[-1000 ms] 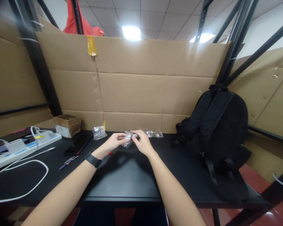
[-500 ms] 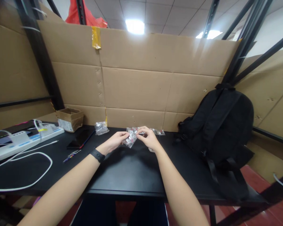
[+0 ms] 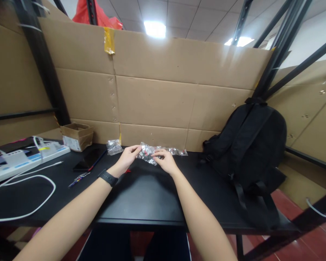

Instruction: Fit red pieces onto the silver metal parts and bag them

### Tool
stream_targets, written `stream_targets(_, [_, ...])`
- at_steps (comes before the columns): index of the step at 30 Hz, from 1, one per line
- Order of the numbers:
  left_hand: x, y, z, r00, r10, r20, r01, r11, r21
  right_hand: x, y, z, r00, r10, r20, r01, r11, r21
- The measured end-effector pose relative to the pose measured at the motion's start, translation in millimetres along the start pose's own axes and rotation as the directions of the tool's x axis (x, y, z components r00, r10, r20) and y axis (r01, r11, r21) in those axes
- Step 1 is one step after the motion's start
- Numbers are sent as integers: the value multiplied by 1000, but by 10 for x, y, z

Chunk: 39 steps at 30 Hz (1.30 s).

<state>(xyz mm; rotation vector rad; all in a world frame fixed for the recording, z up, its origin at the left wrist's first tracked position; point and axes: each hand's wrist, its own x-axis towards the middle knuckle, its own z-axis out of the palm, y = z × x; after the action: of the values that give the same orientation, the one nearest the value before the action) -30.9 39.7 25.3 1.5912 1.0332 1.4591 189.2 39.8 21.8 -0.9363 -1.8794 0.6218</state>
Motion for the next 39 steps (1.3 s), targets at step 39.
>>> stream_targets(39, [28,-6,-108,977,-142,161,169,971,-168,-5,49,127,948,317,-31,-273,857,437])
